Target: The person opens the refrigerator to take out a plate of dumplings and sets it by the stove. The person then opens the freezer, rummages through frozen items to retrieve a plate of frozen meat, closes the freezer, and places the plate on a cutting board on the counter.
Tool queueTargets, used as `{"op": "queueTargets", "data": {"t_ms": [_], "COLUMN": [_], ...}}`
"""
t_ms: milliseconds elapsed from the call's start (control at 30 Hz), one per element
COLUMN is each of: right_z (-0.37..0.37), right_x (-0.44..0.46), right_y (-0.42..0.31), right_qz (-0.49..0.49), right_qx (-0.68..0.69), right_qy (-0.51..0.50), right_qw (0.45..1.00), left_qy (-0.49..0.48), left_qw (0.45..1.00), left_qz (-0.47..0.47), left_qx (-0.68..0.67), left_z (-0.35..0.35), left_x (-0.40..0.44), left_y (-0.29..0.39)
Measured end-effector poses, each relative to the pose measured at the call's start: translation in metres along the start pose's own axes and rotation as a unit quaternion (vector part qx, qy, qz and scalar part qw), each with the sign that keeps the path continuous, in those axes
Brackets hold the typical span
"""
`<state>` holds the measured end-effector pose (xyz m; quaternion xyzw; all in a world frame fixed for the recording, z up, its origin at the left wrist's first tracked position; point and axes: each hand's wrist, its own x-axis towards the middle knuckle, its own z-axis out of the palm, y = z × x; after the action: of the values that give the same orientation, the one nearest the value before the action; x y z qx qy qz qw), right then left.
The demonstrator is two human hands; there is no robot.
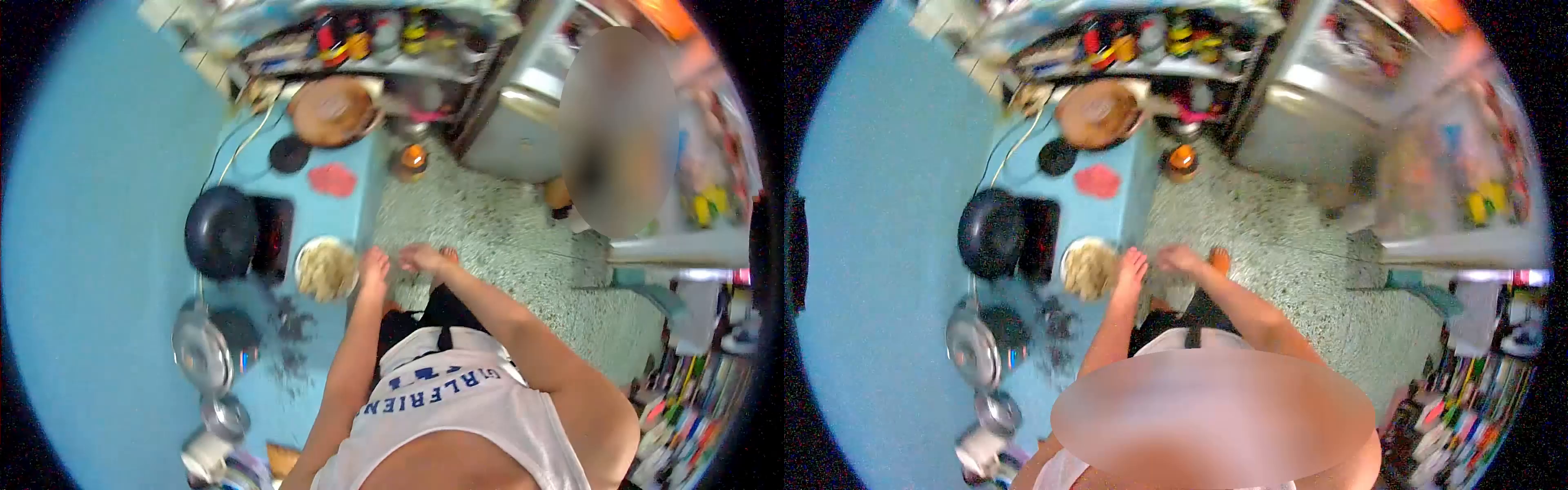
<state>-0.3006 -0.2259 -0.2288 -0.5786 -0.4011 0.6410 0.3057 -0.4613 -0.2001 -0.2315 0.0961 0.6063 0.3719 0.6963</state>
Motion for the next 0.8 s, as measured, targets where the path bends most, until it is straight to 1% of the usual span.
{"op": "queueTargets", "data": {"t_ms": [33, 67, 100, 167, 200, 233, 267, 300, 333, 367, 400, 433, 467, 500, 567, 600, 633, 667, 700, 733, 767, 800], "right_z": [-0.019, -0.042, -0.067, -0.119, -0.141, -0.163, -0.190, -0.215, -0.239, -0.268, -0.288, -0.309, -0.333, -0.352, -0.376, -0.381, -0.383, -0.388, -0.391, -0.398, -0.399, -0.401], "right_x": [-0.008, -0.018, -0.026, -0.043, -0.081, -0.105, -0.125, -0.147, -0.168, -0.190, -0.213, -0.230, -0.244, -0.255, -0.277, -0.295, -0.316, -0.334, -0.359, -0.389, -0.409, -0.423], "right_y": [-0.010, -0.010, -0.014, -0.020, -0.061, -0.084, -0.104, -0.123, -0.136, -0.141, -0.155, -0.161, -0.162, -0.162, -0.165, -0.174, -0.185, -0.188, -0.183, -0.191, -0.209, -0.218], "right_qz": [0.115, -0.013, -0.028, -0.093, -0.113, -0.140, -0.167, -0.214, -0.255, -0.259, -0.275, -0.269, -0.262, -0.267, -0.277, -0.294, -0.303, -0.320, -0.248, -0.368, -0.332, -0.290], "right_qx": [0.101, 0.054, 0.055, 0.020, -0.062, -0.083, -0.107, -0.123, -0.138, -0.175, -0.162, -0.142, -0.147, -0.085, -0.181, -0.296, -0.405, -0.434, -0.441, -0.386, -0.298, -0.206], "right_qy": [0.015, 0.024, 0.047, 0.174, 0.269, 0.347, 0.424, 0.474, 0.520, 0.564, 0.607, 0.636, 0.654, 0.660, 0.760, 0.788, 0.794, 0.809, 0.855, 0.846, 0.893, 0.927], "right_qw": [0.988, 0.998, 0.997, 0.980, 0.954, 0.924, 0.884, 0.845, 0.803, 0.764, 0.728, 0.709, 0.695, 0.697, 0.559, 0.453, 0.337, 0.232, 0.111, 0.015, -0.050, -0.117], "left_qy": [-0.033, -0.050, -0.063, -0.095, -0.107, -0.112, -0.141, -0.170, -0.198, -0.242, -0.290, -0.337, -0.349, -0.367, -0.402, -0.405, -0.402, -0.395, -0.379, -0.340, -0.302, -0.301], "left_qw": [0.999, 0.998, 0.995, 0.992, 0.990, 0.989, 0.984, 0.977, 0.971, 0.962, 0.948, 0.932, 0.926, 0.920, 0.906, 0.905, 0.904, 0.904, 0.909, 0.925, 0.938, 0.936], "left_qz": [0.005, 0.002, -0.001, 0.018, 0.028, 0.030, 0.048, 0.065, 0.050, 0.046, 0.046, 0.043, 0.036, 0.026, 0.010, 0.008, -0.006, -0.022, -0.022, -0.028, -0.030, -0.032], "left_qx": [0.016, 0.045, 0.072, 0.084, 0.084, 0.091, 0.103, 0.113, 0.121, 0.119, 0.123, 0.127, 0.137, 0.135, 0.132, 0.133, 0.147, 0.161, 0.171, 0.169, 0.168, 0.177], "left_z": [0.025, 0.051, 0.076, 0.130, 0.155, 0.181, 0.216, 0.254, 0.292, 0.329, 0.363, 0.397, 0.430, 0.457, 0.497, 0.510, 0.516, 0.520, 0.521, 0.521, 0.524, 0.528], "left_x": [-0.004, -0.015, -0.020, -0.021, -0.021, -0.025, -0.030, -0.036, -0.042, -0.056, -0.060, -0.062, -0.078, -0.083, -0.093, -0.091, -0.087, -0.082, -0.074, -0.060, -0.048, -0.044], "left_y": [0.008, 0.021, 0.031, 0.039, 0.038, 0.037, 0.035, 0.034, 0.031, 0.023, 0.012, 0.002, -0.005, -0.014, -0.028, -0.032, -0.035, -0.038, -0.038, -0.040, -0.042, -0.042]}}
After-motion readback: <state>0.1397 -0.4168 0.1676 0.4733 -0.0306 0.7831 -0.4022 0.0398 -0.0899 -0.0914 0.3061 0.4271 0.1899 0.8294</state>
